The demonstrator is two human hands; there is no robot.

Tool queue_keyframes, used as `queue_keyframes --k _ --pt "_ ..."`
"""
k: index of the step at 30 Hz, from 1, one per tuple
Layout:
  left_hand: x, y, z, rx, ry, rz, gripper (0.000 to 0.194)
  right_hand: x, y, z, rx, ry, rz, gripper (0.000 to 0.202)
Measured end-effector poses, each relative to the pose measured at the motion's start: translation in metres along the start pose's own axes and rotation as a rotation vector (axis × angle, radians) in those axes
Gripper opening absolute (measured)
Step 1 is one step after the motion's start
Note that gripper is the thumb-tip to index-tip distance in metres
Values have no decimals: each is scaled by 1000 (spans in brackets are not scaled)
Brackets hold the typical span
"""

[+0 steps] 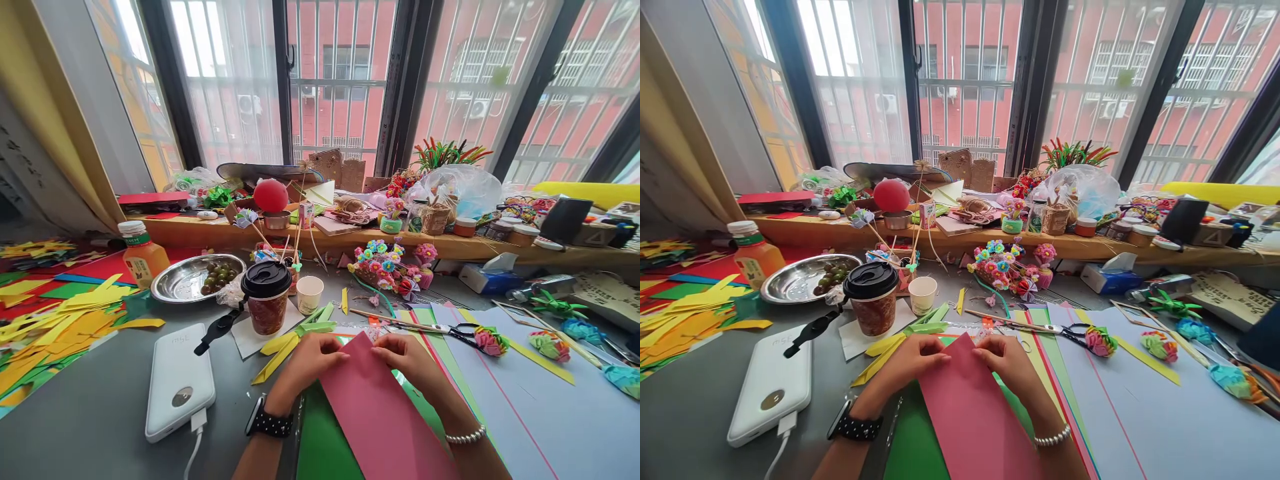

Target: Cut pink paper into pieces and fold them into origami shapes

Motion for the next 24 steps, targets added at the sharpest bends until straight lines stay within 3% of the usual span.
queue_keyframes --k 5,11,24 --pt "0 7 13 75 -6 78 21 0 1 8 -170 -104 -60 19" --pt "-2 13 17 18 50 107 21 -3 -5 9 -168 -107 -83 21" --pt "0 1 -13 -153 205 -41 24 -22 -1 -24 -239 -174 35 21"
Point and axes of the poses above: each hand's wrist, its own x-axis towards the middle knuckle, its own z-axis out of the palm, y = z × x, the point moved 3 cm from there along x, towards the middle knuckle, and after that the axes turned 12 degrees about -z, right-handed, at the moved point
